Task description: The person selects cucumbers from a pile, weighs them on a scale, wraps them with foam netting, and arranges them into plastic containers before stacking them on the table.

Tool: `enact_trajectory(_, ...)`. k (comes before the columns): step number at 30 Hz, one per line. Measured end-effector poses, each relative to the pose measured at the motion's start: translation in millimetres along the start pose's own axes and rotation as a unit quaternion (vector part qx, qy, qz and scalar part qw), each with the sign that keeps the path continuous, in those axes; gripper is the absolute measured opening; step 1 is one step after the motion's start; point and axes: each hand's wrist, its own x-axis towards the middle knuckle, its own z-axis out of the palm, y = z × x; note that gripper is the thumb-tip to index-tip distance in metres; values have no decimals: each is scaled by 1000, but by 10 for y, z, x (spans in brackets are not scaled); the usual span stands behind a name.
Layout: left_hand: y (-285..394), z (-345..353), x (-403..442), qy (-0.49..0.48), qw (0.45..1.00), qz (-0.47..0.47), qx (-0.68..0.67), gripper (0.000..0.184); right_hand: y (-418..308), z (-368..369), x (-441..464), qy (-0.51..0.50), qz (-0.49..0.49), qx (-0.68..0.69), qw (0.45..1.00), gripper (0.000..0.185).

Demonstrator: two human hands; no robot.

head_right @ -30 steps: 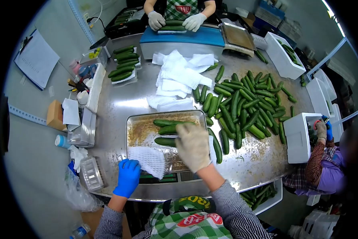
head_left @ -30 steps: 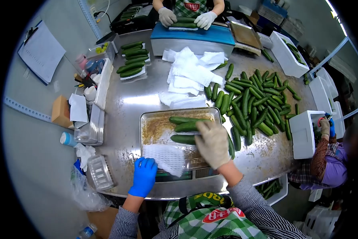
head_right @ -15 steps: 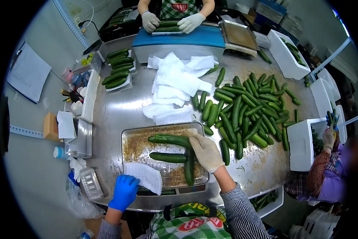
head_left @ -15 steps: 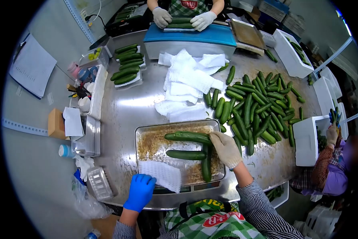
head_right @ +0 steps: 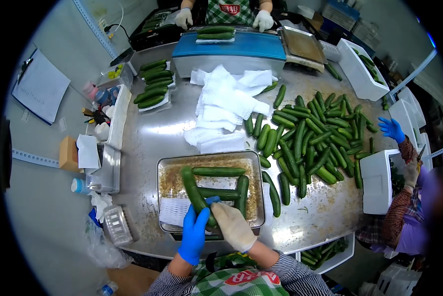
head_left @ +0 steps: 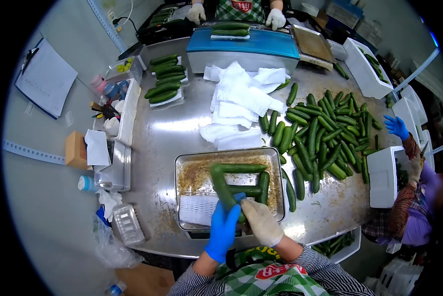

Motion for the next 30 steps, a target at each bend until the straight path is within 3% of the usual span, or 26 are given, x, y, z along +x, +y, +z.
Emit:
enact_trajectory(1, 4, 55, 4, 18, 1000, -10, -15, 43, -4, -39, -36, -15, 127, 88, 988, 43)
enact_trajectory(2, 21, 61, -18, 26, 997, 6, 66, 42, -41, -89, -69, -28, 251, 175, 952, 52)
enact_trajectory(5, -65, 90, -109, 49, 962, 89, 253, 44, -239, -112, -84, 153, 154, 206, 954, 75)
enact_trajectory(6, -123, 138, -158, 43, 954, 100, 278, 49, -287, -102, -83, 154, 132, 217, 955, 88)
enact_trajectory(8, -272, 218, -248, 31, 916, 114, 384, 51, -296, 16, -46, 196, 129, 326, 916, 75)
enact_trajectory(11, -428, 286, -301, 45, 858, 266, 436, 49, -207, -10, 29, 300, 156, 238, 911, 67)
enact_trajectory(12, -444, 292, -314, 54, 850, 287, 439, 48, -147, -42, 42, 297, 150, 236, 913, 51)
enact_trajectory(14, -445, 305, -329, 74, 830, 329, 444, 45, -133, -268, 67, 209, 188, 360, 889, 32)
enact_trajectory(16, -439, 312, -376, 76, 827, 340, 441, 41, -56, -444, 87, 138, 200, 416, 876, 26)
enact_trajectory(18, -492, 283, -391, 75, 817, 360, 445, 40, 86, -480, 80, 107, 281, 650, 698, 32)
enact_trajectory(19, -483, 277, -416, 65, 815, 356, 452, 42, 202, -362, 81, 141, 296, 672, 664, 48)
enact_trajectory(22, -432, 266, -425, 52, 803, 357, 474, 47, 266, -262, -28, 219, 234, 732, 601, 51)
enact_trajectory(23, -427, 256, -418, 56, 795, 361, 485, 47, 206, -224, -130, 224, 177, 690, 665, 54)
enact_trajectory(25, -439, 240, -422, 58, 782, 372, 496, 49, -137, -207, -272, 244, 126, 413, 868, 54)
enact_trajectory(26, -466, 239, -421, 55, 778, 379, 497, 49, -231, -160, -324, 244, 95, 254, 931, 55)
enact_trajectory(27, -489, 248, -423, 50, 774, 388, 498, 50, -217, -66, -303, 297, 104, 213, 925, 50)
enact_trajectory(30, -558, 335, -479, 22, 784, 408, 467, 52, -154, -285, -270, 208, 261, 472, 816, 51)
